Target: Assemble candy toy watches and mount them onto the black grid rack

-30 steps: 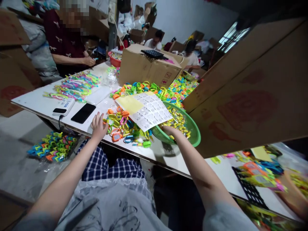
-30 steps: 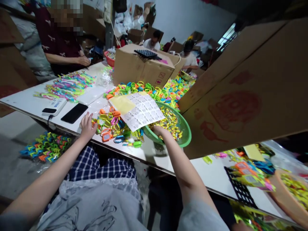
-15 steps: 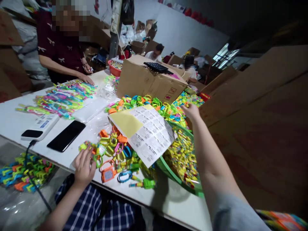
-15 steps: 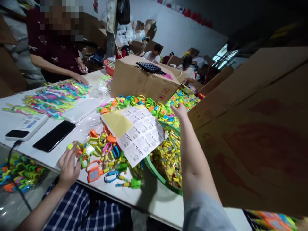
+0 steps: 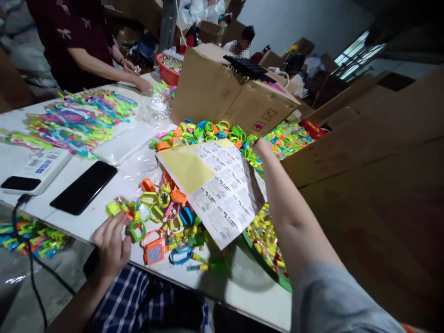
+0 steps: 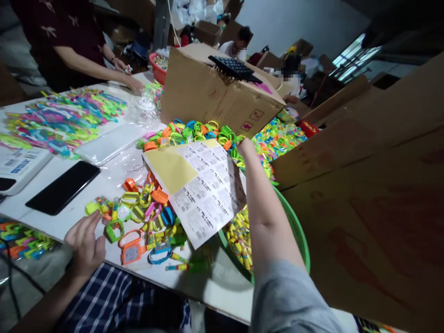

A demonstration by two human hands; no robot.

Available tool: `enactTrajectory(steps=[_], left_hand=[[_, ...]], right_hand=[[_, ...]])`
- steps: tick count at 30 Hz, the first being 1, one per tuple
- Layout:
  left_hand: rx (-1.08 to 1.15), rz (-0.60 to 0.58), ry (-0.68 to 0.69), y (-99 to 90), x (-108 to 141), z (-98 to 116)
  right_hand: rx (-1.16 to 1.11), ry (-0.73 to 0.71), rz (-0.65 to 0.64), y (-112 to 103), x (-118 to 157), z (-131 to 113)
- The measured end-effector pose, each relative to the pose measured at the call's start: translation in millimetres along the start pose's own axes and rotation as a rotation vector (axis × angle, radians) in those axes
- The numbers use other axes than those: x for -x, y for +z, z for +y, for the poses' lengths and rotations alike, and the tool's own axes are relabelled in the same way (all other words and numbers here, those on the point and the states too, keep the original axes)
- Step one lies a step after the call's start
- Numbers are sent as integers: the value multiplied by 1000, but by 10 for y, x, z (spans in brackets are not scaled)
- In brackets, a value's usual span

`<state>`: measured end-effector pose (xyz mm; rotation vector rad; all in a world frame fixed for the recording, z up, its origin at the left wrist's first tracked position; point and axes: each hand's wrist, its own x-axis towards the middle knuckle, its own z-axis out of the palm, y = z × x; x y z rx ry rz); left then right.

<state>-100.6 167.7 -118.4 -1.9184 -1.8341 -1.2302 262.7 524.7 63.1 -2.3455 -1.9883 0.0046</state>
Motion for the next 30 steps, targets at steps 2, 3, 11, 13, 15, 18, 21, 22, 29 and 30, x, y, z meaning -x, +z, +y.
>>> enactTrajectory(steps=[2,3,11,13,15,18,21,22,29,30], left_hand=[[26,1,-4,-4,18,-10],[44,10,-11,-15,20,-3],[766,-354,-460,-608,-345,800],[1058,-775,-467,-786,-433,1031],[1220,-982,-480,-921,-433,1159],[1320,-995,-593,-1066,-292,1190],[1270,-945,-655,-1187,-128,1159],[1225,-930,-647,-1226,-92,1155],[985,-877,-532,-1424,-32,1234],[960,-875,-515,-1442,-31,1253]], right_hand=[[-90,-38,22,-254,332,-27],[-191,-125,3,-379,582,-65],[-534,-1088,-619,-658,3306,-609],[-528,-1142,-640,-531,3705,-668],[-576,-1101,-627,-400,3939,-664],[-760,-977,-650,-245,4115,-569],[-933,-883,-642,-126,4247,-460],[-978,-860,-628,-88,4294,-436],[-1203,-678,-593,105,4566,-406],[-1232,-656,-585,125,4594,-401]])
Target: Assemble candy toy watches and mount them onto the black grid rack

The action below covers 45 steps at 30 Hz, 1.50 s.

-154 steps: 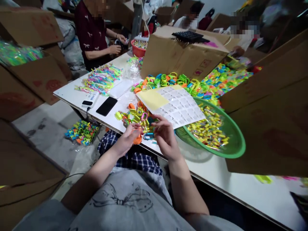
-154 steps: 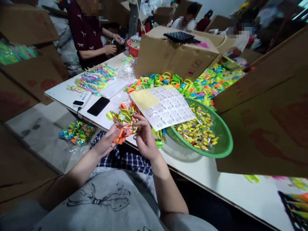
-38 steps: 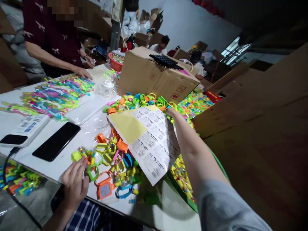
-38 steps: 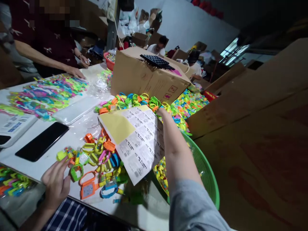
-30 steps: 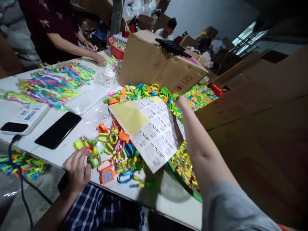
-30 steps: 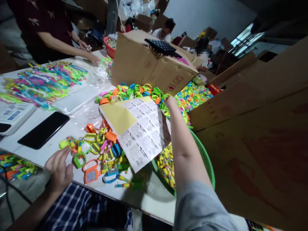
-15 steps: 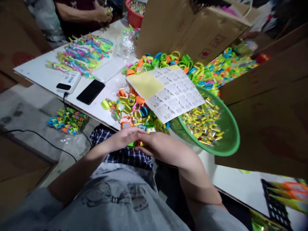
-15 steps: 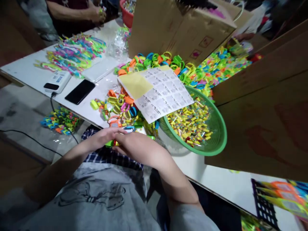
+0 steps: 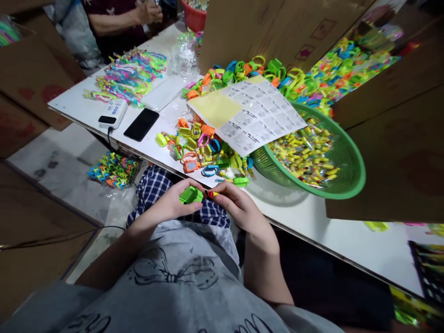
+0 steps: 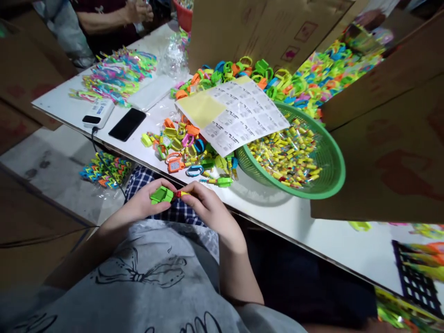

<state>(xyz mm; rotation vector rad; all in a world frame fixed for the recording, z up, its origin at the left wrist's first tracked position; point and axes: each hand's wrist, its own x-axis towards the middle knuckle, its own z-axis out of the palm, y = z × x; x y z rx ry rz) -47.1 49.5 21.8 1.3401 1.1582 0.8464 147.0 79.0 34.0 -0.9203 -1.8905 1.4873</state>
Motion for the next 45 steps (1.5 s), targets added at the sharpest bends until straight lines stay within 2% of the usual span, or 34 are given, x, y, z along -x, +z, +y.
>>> enactTrajectory(steps=[7,11,16,19,24,28,36,41,45], left_hand=[[-105,81,81,92,73,109],[-183,80,144,112,98,129],[-184,66,82,117,127,111],[-220,60,109,105,142,102],[-423,29,266,77,166,114],[-461,3,273,77,197,143],[-393,34,291,87,282,229],[-418,10,267,91,305,269],[-458,19,310,87,315,290]], right_hand=[[-96,-63,131,144,134,85],[-102,-121,196,198,147,102],[-69,-165,244,211,119,88],[-69,-154,219,190,106,56],[-66,-119,89,118,121,-56],[64,-118,41,81,163,-195],[291,-265,-4,95,296,-364],[348,-357,13,102,363,-415],[419,-405,35,111,390,-397]])
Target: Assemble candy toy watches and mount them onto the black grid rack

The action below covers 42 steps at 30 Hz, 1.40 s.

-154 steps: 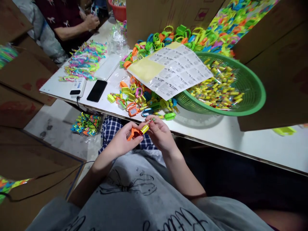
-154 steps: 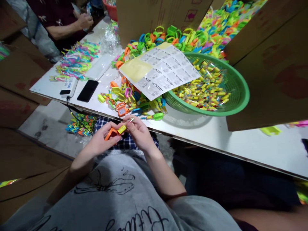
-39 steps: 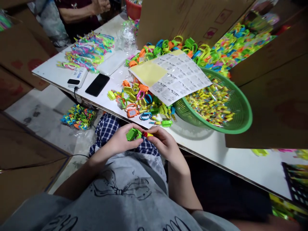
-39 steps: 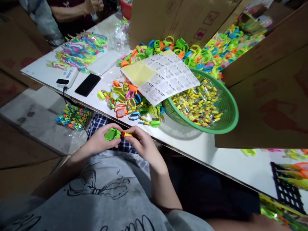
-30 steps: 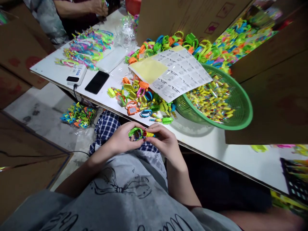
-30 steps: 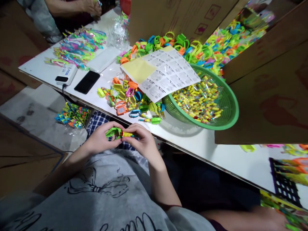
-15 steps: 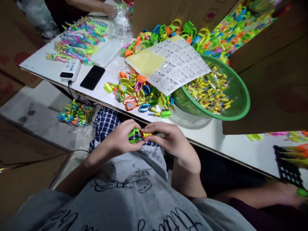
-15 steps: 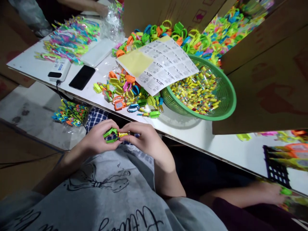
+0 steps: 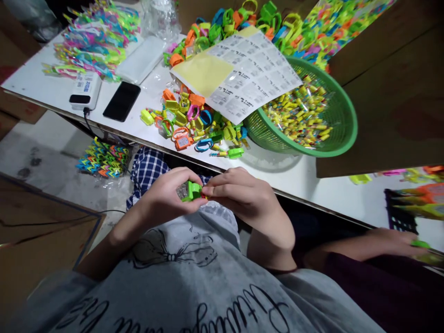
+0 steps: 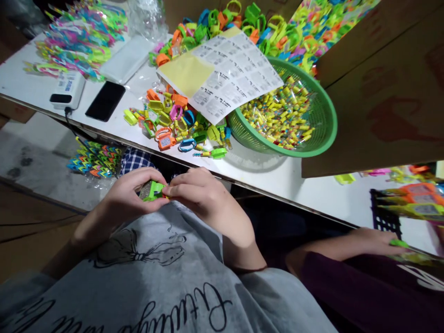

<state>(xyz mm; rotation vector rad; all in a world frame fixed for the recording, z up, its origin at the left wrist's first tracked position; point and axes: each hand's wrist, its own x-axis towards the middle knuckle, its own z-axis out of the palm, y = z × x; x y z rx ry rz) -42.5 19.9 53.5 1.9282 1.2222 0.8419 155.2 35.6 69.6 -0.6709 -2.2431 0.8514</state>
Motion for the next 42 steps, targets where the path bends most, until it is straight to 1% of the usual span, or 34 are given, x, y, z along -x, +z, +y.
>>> enactTrajectory(steps=[4,6,10,14,16,18,20,22,23,25,27,29,31,34,37,39,42], left_hand=[[-40,14,26,-14,-20,15],[-36,7,3,-19,-37,16],[66,-73,-104,-1,-58,-9],[252,-140,-220,62,-61,-58],[388,-166,-310,95,-69,-88],[506,-172,-372,121,-84,-120],[567,-154,-374,140,-97,-156],[594,-152,-380,158,-96,-191],[610,-158,-398,166,-88,-209],[648,-181,-461,181,-62,-245],[685,-206,-529,187,-32,-282],[694,-219,-580,181,-9,-317],[657,-191,-602,165,4,-347],[616,-131,-586,142,15,-372],[688,-138,-573,137,24,-377],[731,-144,-578,139,28,-377],[716,-115,-564,144,35,-386]], right_hand=[[77,5,20,17,22,1],[88,38,17,8,16,-2],[3,125,-31,-48,-12,18],[-139,184,-58,-66,-9,83],[-241,245,-14,-31,6,129],[-370,349,99,35,26,184],[-538,489,214,119,47,246],[-755,615,268,208,65,304],[-873,654,282,249,70,328],[-1084,679,326,318,65,361],[-1240,679,386,368,40,368],[-1365,699,433,411,1,359],[-1446,730,461,465,-43,352],[-1414,766,470,580,-101,369],[-1263,772,462,700,-136,408],[-1181,750,482,751,-149,429],[-1156,725,500,775,-165,445]])
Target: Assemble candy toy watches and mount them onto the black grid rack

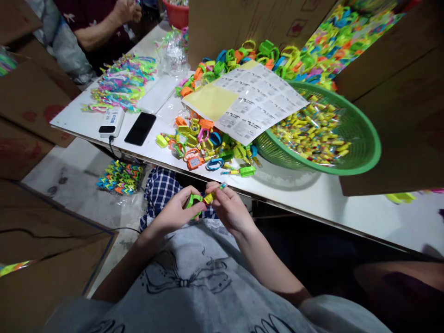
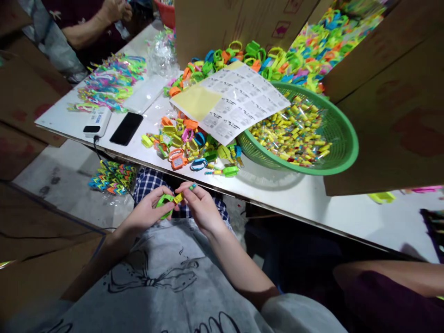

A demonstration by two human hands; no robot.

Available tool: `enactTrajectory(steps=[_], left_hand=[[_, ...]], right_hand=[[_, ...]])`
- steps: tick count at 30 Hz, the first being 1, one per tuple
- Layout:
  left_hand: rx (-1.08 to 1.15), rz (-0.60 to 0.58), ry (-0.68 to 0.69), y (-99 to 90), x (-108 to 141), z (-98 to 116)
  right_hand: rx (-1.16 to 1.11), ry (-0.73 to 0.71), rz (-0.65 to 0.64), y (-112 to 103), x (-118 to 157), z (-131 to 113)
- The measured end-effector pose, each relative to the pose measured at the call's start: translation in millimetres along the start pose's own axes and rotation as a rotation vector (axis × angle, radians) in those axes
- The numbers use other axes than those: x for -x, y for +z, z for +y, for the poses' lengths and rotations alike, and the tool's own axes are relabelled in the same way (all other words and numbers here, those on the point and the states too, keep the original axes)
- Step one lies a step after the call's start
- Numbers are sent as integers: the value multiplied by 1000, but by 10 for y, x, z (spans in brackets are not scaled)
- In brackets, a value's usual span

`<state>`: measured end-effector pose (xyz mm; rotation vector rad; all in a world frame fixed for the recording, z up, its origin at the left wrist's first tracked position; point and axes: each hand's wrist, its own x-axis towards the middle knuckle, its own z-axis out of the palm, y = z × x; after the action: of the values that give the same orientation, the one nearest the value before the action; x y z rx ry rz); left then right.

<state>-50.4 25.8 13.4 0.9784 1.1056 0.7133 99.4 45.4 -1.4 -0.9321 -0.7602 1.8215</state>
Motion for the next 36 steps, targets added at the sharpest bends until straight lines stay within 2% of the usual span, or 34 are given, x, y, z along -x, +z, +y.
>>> enactTrajectory(steps=[3,8,13,17,20,23,27,32,36], left_hand=[[-51,31,28,-2,-5,-20],[-88,18,12,25,-18,-29],[-123,-9,9,20,3,-9],[-309,88,56,18,62,29],[-420,182,75,65,117,87],[-526,270,157,128,161,136],[-647,371,341,178,192,142],[-729,429,485,219,211,144],[-740,455,518,267,231,169]], right_hand=[[-45,35,-25,-2,-10,-5],[-67,52,-70,-22,-10,10],[54,19,-128,-79,-23,28],[245,-92,-172,-90,-9,1],[336,-189,-147,-33,41,-34],[387,-319,-108,46,105,-65],[404,-460,-101,108,160,-79],[440,-524,-107,120,175,-72],[427,-551,-113,143,179,-78]])
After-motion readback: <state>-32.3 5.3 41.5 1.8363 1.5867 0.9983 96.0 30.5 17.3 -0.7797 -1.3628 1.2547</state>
